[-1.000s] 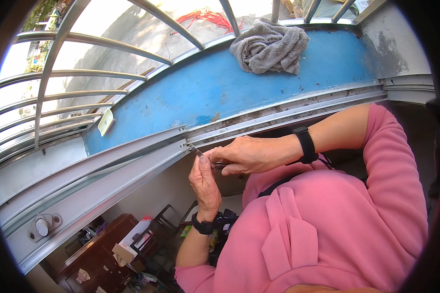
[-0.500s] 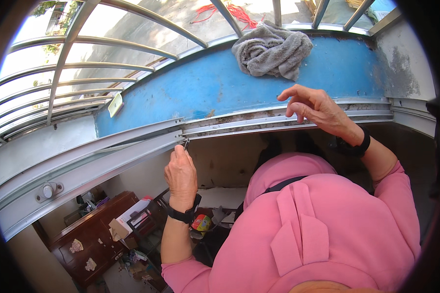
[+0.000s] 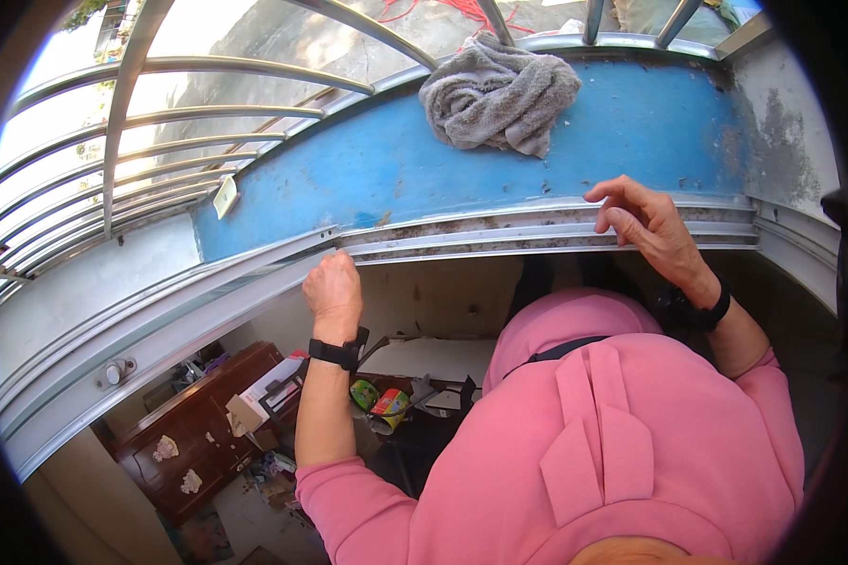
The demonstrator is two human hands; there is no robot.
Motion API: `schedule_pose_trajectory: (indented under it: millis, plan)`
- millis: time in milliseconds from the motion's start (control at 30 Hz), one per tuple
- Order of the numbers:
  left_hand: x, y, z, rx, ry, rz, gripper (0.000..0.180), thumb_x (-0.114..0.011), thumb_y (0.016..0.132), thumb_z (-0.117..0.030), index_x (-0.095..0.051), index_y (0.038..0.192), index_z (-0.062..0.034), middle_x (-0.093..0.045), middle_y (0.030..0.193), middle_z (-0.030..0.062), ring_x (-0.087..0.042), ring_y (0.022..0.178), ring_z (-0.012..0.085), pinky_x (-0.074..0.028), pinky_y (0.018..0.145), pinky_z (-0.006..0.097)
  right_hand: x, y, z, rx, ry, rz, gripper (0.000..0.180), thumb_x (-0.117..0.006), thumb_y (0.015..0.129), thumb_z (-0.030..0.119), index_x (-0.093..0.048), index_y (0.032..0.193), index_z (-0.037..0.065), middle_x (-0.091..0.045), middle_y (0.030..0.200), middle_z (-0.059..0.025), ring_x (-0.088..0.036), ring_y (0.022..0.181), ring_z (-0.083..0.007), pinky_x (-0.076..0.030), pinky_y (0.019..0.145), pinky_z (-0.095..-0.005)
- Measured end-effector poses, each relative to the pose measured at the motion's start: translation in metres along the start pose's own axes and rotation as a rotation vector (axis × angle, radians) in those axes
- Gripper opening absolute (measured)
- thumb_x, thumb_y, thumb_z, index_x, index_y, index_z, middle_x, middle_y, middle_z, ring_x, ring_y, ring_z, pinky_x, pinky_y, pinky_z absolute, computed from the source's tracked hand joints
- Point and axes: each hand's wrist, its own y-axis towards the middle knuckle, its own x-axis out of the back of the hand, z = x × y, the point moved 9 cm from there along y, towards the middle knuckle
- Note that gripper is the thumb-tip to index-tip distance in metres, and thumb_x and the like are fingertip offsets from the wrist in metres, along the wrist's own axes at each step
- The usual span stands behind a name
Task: The person uses a small metal tool to scrape and adjust the hinge mechanism of a window frame. They repeatedly scrape along the metal track and wipe the area with a cloth while working on the window hardware.
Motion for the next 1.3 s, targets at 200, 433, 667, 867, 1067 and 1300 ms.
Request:
schedule_pose_trajectory:
  millis: [200, 433, 667, 867, 1067, 1300]
  plan:
    - [0.007, -0.001, -0.017, -0.081, -0.115, -0.003, 0.015, -0.057, 0.093, -0.009, -0.071, 0.087, -0.0059, -0.073, 0.09, 0.0167, -0.074, 0.081, 0.0391, -0.061, 0.07, 0.049, 0.006, 0.01, 0.002, -0.021, -0.007, 0.005, 0.02, -0.057, 0.105, 0.013, -0.068, 0.121, 0.006, -0.067, 0.087, 0.001, -0.054, 0.076, -0.0034, -0.046, 0.065, -0.0202]
    - [0.03, 0.014, -0.035, -0.177, -0.307, 0.019, 0.017, -0.065, 0.09, -0.016, -0.069, 0.082, -0.0018, -0.07, 0.082, 0.0223, -0.07, 0.081, 0.0436, -0.057, 0.074, 0.052, 0.0, 0.022, 0.003, -0.008, -0.005, 0.035, 0.021, -0.057, 0.103, 0.012, -0.068, 0.12, 0.005, -0.067, 0.085, 0.0, -0.05, 0.069, -0.0047, -0.044, 0.062, -0.0216]
    - [0.059, 0.02, -0.028, -0.144, -0.426, 0.031, 0.015, -0.064, 0.089, -0.014, -0.072, 0.082, -0.0025, -0.069, 0.081, 0.0237, -0.069, 0.08, 0.0454, -0.057, 0.074, 0.053, 0.016, 0.02, 0.0, 0.023, -0.04, 0.009, 0.02, -0.057, 0.103, 0.01, -0.069, 0.118, 0.004, -0.067, 0.085, -0.0017, -0.052, 0.07, -0.0062, -0.045, 0.063, -0.0226]
    - [0.034, 0.027, -0.011, -0.124, -0.267, 0.069, 0.015, -0.066, 0.089, -0.014, -0.072, 0.083, -0.0024, -0.071, 0.081, 0.0225, -0.071, 0.082, 0.044, -0.058, 0.075, 0.051, 0.017, 0.016, 0.007, 0.14, -0.115, 0.035, 0.015, -0.063, 0.099, 0.004, -0.07, 0.112, 0.0, -0.066, 0.084, -0.0031, -0.056, 0.073, -0.0075, -0.047, 0.065, -0.0253]
    - [0.02, 0.023, -0.009, -0.064, -0.615, 0.169, 0.016, -0.068, 0.089, -0.017, -0.073, 0.087, -0.0021, -0.071, 0.083, 0.0227, -0.071, 0.082, 0.0425, -0.057, 0.075, 0.05, 0.011, 0.012, 0.008, 0.169, -0.287, 0.095, 0.014, -0.067, 0.095, 0.004, -0.07, 0.108, 0.0, -0.067, 0.084, -0.0094, -0.063, 0.076, -0.0155, -0.05, 0.068, -0.0311]
    - [0.027, 0.023, 0.0, -0.143, -0.342, 0.049, 0.015, -0.066, 0.091, -0.019, -0.073, 0.09, -0.0061, -0.072, 0.084, 0.0211, -0.069, 0.082, 0.0436, -0.055, 0.073, 0.051, -0.009, 0.003, 0.012, 0.29, -0.542, 0.106, 0.014, -0.069, 0.093, 0.009, -0.07, 0.105, 0.003, -0.067, 0.093, -0.0136, -0.066, 0.083, -0.0351, -0.052, 0.074, -0.0423]
